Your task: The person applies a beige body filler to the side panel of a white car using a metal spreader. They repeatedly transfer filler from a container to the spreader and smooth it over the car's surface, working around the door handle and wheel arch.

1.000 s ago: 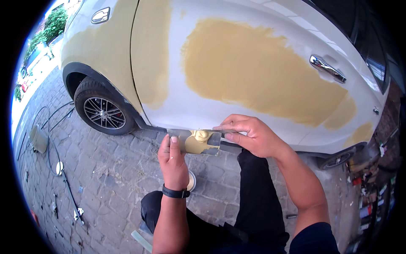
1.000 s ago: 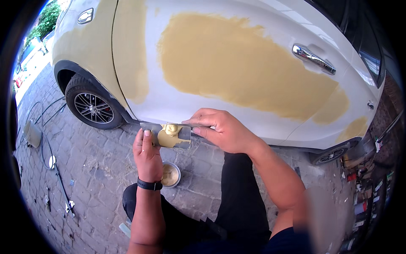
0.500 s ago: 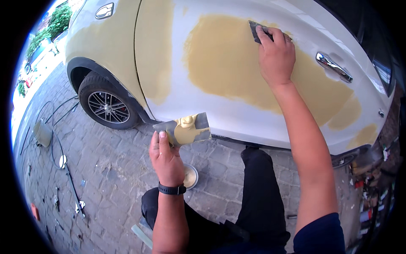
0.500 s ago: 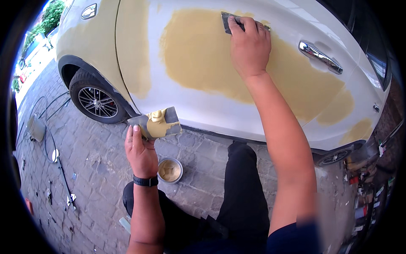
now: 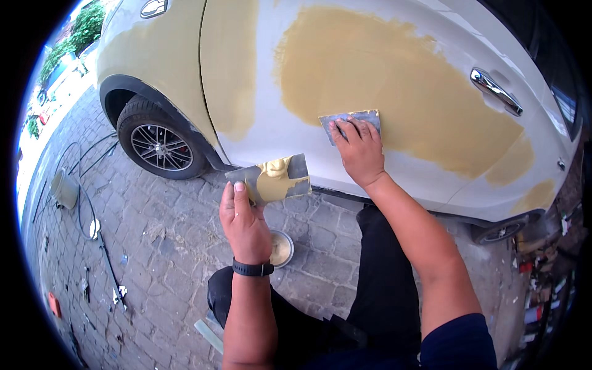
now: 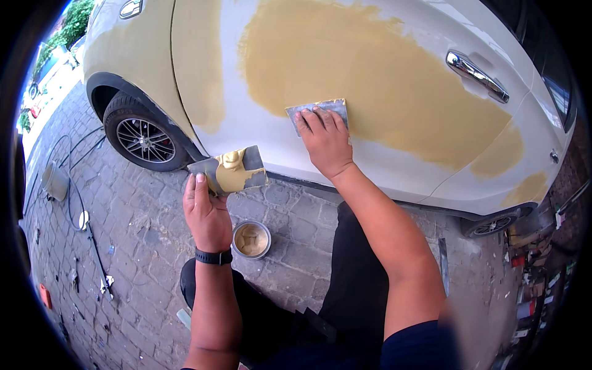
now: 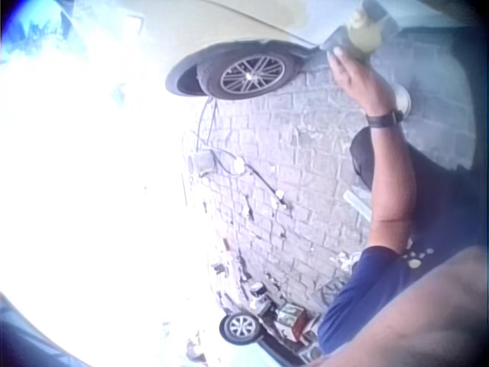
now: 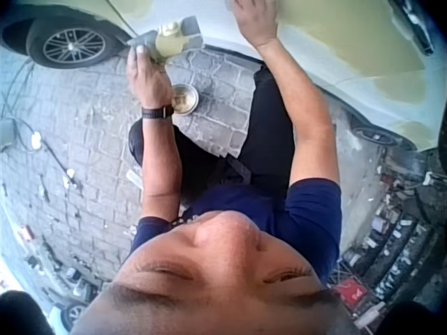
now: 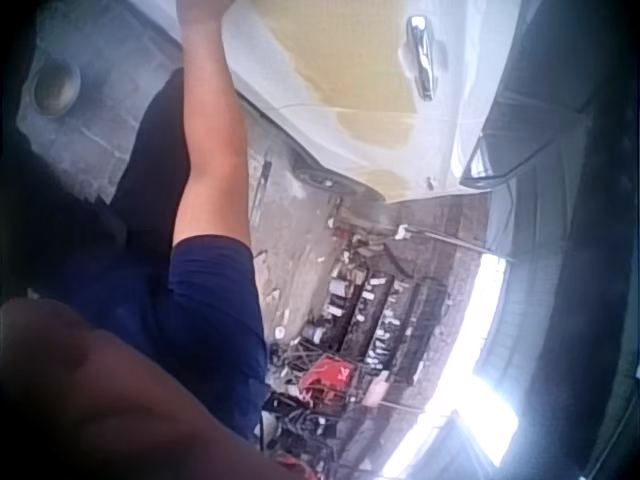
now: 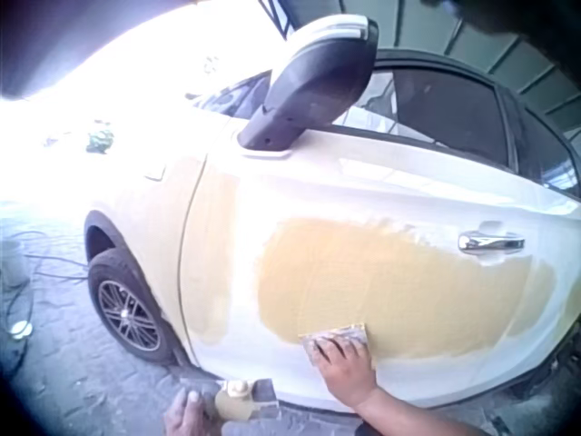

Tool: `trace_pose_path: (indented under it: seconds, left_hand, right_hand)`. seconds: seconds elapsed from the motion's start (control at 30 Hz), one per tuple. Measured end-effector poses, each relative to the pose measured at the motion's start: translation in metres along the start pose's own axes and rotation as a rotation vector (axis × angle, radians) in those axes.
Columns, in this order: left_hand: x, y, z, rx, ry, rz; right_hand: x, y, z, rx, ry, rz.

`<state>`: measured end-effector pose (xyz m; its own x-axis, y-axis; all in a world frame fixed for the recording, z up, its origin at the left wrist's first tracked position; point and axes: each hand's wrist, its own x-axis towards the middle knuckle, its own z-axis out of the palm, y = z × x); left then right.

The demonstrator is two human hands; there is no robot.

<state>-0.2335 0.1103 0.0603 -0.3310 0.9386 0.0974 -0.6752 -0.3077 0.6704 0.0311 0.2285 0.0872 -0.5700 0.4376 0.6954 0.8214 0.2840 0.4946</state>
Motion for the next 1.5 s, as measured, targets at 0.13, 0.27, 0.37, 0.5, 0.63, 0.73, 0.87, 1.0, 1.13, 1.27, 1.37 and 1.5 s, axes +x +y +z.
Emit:
trace_pose_path:
  seconds: [0.13, 0.27, 0.37, 0.5, 0.63, 0.73, 0.87, 1.0, 1.13, 1.27, 1.37, 1.5]
  left_hand:
    - [0.001, -0.001, -0.005, 0.025, -0.036, 0.0]
    - [0.003, 0.002, -0.014, 0.067, -0.121, -0.053]
    - [-0.002, 0.005, -0.008, 0.128, -0.22, -0.147]
    - [-0.007, -0.005, -0.003, 0.132, -0.263, -0.111]
    - [-0.005, -0.002, -0.002, -0.046, -0.119, -0.076]
    - [0.001, 0.003, -0.013, -0.076, -0.014, -0.029]
    - [-0.001, 0.001, -0.014, -0.041, 0.027, 0.008]
    - [-0.003, 0.0, -0.009, -0.002, 0.12, 0.045]
    - [-0.005, 0.004, -0.006, 0.0, 0.143, 0.075]
    - [-0.005, 0.005, -0.006, 0.001, 0.155, 0.063]
    - [-0.006, 0.008, -0.008, -0.013, 0.162, 0.067]
    - [-0.007, 0.016, -0.008, -0.033, 0.194, 0.075]
  right_hand:
    - [-0.018, -0.001, -0.008, 0.003, -0.129, -0.102]
    - [-0.001, -0.016, -0.056, 0.275, -0.502, 0.098]
    - [0.035, -0.018, -0.128, 1.18, -0.306, 0.407]
    - [0.035, -0.015, -0.155, 1.403, -0.457, 0.364]
    - [0.034, 0.019, -0.159, 1.17, -0.669, 0.263]
    - [0.047, 0.054, -0.157, 0.691, -0.349, 0.255]
    - [0.092, 0.109, -0.163, 0.278, 0.179, 0.283]
    - [0.123, 0.13, -0.144, 0.065, 0.286, 0.121]
    - [0.145, 0.12, -0.118, -0.084, 0.283, 0.081]
    - [0.162, 0.108, -0.087, -0.171, 0.233, 0.13]
    - [0.172, 0.091, -0.061, -0.182, 0.202, 0.129]
    - [0.188, 0.056, -0.038, -0.168, 0.163, 0.11]
